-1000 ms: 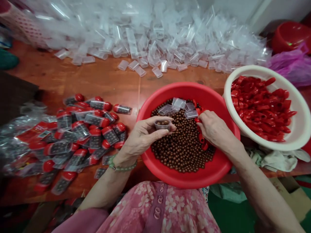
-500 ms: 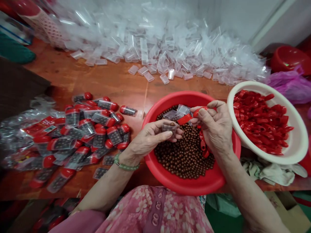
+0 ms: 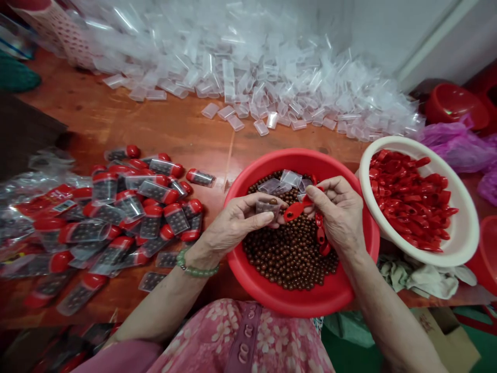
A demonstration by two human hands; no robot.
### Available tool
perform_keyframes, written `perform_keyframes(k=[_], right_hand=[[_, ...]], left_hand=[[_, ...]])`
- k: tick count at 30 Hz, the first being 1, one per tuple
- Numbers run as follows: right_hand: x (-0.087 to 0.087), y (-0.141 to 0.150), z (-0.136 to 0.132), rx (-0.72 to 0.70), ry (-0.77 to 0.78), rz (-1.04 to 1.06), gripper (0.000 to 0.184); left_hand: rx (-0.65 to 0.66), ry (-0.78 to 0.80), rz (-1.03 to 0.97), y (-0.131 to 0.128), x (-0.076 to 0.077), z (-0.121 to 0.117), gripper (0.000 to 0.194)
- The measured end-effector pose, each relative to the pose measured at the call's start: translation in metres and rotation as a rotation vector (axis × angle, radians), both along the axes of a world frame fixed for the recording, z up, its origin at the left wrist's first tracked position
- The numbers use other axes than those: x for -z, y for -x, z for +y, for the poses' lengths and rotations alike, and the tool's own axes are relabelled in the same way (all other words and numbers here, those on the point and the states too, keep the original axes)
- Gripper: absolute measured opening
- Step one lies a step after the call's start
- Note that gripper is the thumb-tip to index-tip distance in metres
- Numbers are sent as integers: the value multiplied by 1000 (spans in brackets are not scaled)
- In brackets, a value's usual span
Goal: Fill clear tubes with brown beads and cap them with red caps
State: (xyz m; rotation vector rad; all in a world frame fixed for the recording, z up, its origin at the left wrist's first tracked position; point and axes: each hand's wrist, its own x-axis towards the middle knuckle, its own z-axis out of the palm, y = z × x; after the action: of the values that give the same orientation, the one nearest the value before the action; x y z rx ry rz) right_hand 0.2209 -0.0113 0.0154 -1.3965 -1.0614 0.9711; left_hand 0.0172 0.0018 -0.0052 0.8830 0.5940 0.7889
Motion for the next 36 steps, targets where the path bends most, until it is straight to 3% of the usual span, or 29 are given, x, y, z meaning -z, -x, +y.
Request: perform_keyframes(k=[3,7,10,15,17,20,24,29,33,36], right_hand=[[4,5,1,13,-11,-133,28],[8,12,-4,121,-240,-596,20],[7,12,-7,-5,-383,-806,12],[2,1,-9,-295,-580,-734,15],[0,-5,-9,-384,-624,-716,24],[-3,-11,-7,-464,-571,-694,36],[-5,-14,-1,-582,-439,-516,25],[-8,-15,4,-493,-294,-344,23],[-15,-8,3,-362,-323,-356,24],[-18,0,2,-340,-376,-448,22]], left_hand=[[50,29,-28,1,0,0,33],[61,76,-96,0,2,1,31],[72,111,-134,0,2,1,32],[54,152,-178,1,1,0,33],[55,153,-184,1,1,0,33],[73,129,-154,3,2,1,35],[121,70,-128,4,2,2,34],[82,17,-43,3,0,2,33],[59,-76,83,1,0,0,24],[78,-154,141,1,0,0,20]])
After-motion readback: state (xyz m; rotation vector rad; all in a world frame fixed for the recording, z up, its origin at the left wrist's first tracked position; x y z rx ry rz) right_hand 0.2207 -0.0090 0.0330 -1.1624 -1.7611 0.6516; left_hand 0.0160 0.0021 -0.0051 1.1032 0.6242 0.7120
